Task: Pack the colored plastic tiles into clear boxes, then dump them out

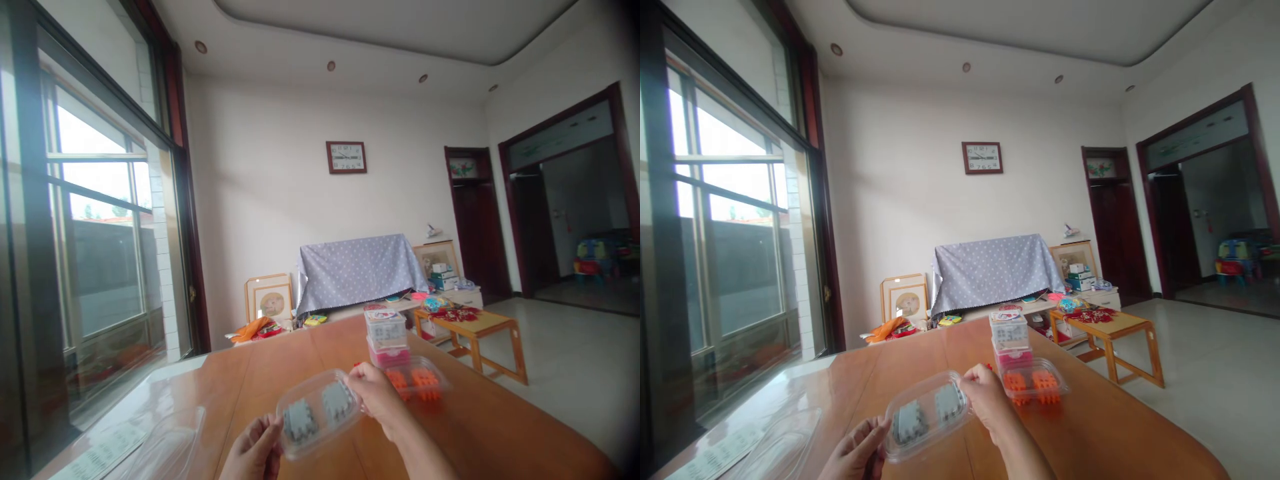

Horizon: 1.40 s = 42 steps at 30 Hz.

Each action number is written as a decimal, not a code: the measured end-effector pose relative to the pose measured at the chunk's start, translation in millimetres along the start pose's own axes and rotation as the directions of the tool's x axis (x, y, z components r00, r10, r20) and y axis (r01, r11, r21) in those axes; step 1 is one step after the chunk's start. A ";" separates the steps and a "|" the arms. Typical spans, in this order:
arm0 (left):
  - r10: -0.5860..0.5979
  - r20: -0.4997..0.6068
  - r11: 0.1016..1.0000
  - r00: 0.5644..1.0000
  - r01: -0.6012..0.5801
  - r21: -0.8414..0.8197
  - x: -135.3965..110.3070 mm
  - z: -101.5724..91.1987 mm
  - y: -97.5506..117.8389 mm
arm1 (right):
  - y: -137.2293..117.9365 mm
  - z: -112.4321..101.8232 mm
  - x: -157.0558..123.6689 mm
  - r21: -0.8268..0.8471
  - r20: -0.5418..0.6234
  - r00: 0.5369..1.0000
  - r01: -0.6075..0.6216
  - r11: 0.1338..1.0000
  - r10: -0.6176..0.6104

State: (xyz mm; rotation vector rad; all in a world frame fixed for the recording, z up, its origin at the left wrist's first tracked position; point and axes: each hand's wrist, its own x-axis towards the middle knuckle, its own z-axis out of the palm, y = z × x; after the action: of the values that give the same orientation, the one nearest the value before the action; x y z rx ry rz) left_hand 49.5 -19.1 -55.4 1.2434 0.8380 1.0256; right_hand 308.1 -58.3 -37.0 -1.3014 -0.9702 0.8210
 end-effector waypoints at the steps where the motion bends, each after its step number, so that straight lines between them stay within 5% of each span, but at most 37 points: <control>1: 0.021 0.014 1.000 1.000 -0.021 -0.006 -0.6 12.0 4.1 | -5.3 -10.7 -1.6 0.031 -0.012 1.000 0.018 0.999 -0.018; 6: 0.055 0.064 0.997 0.996 -0.052 -0.054 7.8 85.2 7.5 | -18.2 -79.7 -8.8 0.083 -0.123 0.991 0.070 0.994 -0.060; 12: 0.003 0.055 0.998 0.998 0.001 -0.063 39.5 176.5 -20.4 | -9.2 -165.3 -3.1 0.096 -0.363 0.932 0.019 0.995 0.017; 19: -0.064 0.007 0.998 0.998 0.064 -0.020 77.1 246.5 -40.5 | 5.2 -215.8 7.0 0.108 -0.520 0.850 -0.029 0.994 0.081; 27: -0.063 -0.051 0.995 0.997 0.067 0.075 98.9 273.6 -42.3 | 23.0 -226.6 14.7 0.065 -0.582 0.812 -0.004 0.998 0.041; 42: -0.022 -0.135 0.995 0.991 0.034 0.089 98.8 274.8 -36.7 | 43.3 -222.4 25.5 0.117 -0.500 0.866 0.050 0.992 0.015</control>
State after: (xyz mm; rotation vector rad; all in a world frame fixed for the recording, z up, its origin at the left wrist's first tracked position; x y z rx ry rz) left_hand 343.7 -20.4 -46.4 1.2464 1.0132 1.0667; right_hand 524.1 -117.8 -79.0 -1.3024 -0.5034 0.4792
